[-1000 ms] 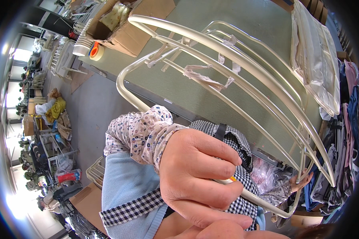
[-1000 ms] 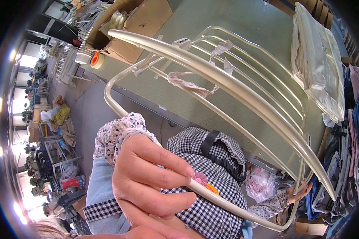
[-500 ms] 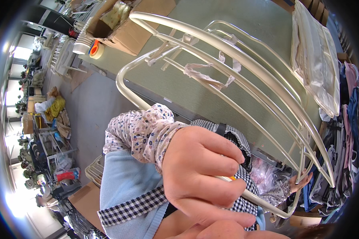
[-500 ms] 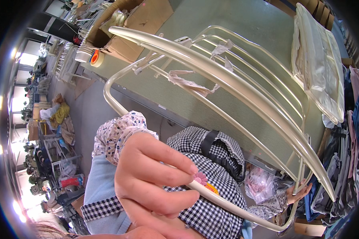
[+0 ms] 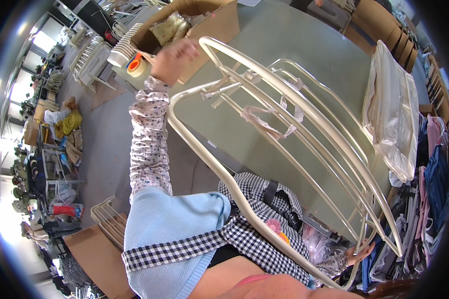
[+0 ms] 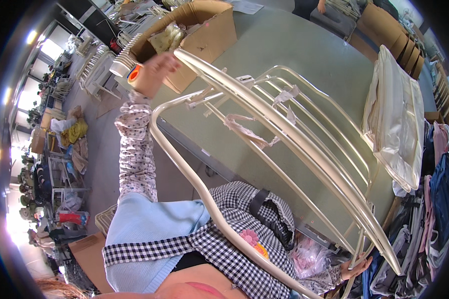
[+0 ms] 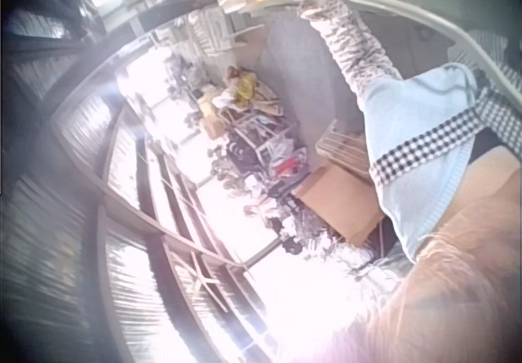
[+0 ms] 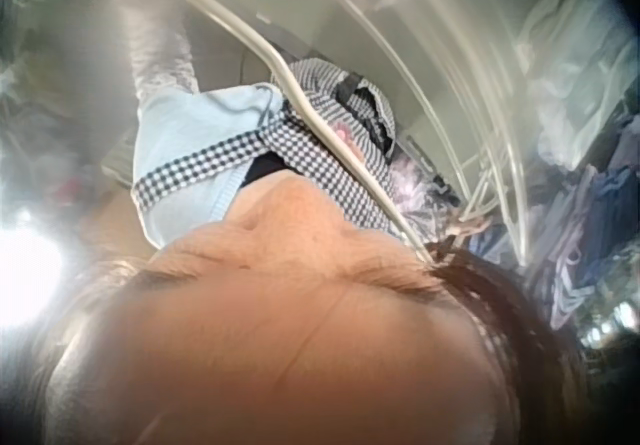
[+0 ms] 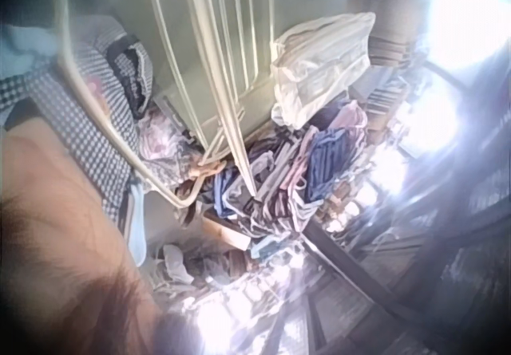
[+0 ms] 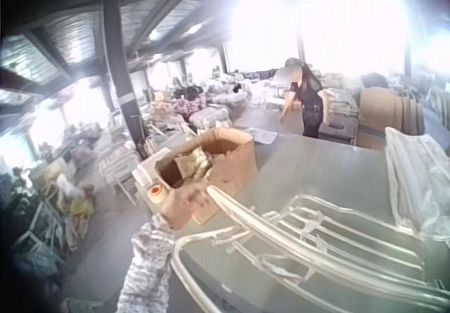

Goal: The person picks up a folded metal drying rack, unfolds it, and attaches a plastic support piece to the frame. They then place the rack on a table and continue adjusting its components.

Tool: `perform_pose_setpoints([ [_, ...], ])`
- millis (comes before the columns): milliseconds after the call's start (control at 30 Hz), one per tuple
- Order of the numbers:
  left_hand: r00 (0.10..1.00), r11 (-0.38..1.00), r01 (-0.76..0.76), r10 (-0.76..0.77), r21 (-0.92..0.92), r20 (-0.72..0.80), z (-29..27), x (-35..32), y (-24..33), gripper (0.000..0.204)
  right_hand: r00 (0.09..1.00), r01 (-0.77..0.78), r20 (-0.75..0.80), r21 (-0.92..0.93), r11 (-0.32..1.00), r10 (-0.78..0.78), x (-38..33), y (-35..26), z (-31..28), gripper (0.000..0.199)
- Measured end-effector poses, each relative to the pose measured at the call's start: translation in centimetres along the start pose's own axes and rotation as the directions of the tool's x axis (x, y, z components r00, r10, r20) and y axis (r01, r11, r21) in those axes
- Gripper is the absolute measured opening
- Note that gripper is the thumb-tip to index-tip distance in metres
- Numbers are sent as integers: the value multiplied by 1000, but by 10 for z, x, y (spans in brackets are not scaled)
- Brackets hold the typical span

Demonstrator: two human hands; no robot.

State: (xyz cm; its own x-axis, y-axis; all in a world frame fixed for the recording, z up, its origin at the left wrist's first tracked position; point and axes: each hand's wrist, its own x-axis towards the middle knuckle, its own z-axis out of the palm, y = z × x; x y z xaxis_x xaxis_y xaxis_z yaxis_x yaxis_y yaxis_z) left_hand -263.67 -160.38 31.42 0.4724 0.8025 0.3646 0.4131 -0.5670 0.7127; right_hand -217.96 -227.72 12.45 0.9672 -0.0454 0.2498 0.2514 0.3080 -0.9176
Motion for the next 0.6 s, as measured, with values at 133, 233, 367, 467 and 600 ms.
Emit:
perform_pose_setpoints([
  [133, 818, 993, 112, -108, 27, 565, 29, -14, -20, 31, 886, 436, 297, -277, 856, -355, -8, -7, -2, 52],
  [233, 813, 991, 46, -111, 127, 572, 34, -14, -12, 28, 522, 852, 650, -372, 367, -552, -4, -21, 2, 52],
  [367, 823, 959, 6, -166, 285, 543, 31, -27, -14, 27, 925, 354, 213, -183, 917, -315, -7, 5, 8, 55],
  [467, 836, 953, 19, -181, 302, 518, 31, -20, -3, 28, 983, 178, 55, -89, 980, -174, -16, 4, 12, 54],
  [600, 839, 944, 78, -236, 322, 491, 33, -19, -2, 29, 991, 131, 22, -90, 987, -130, -19, 6, 17, 54],
])
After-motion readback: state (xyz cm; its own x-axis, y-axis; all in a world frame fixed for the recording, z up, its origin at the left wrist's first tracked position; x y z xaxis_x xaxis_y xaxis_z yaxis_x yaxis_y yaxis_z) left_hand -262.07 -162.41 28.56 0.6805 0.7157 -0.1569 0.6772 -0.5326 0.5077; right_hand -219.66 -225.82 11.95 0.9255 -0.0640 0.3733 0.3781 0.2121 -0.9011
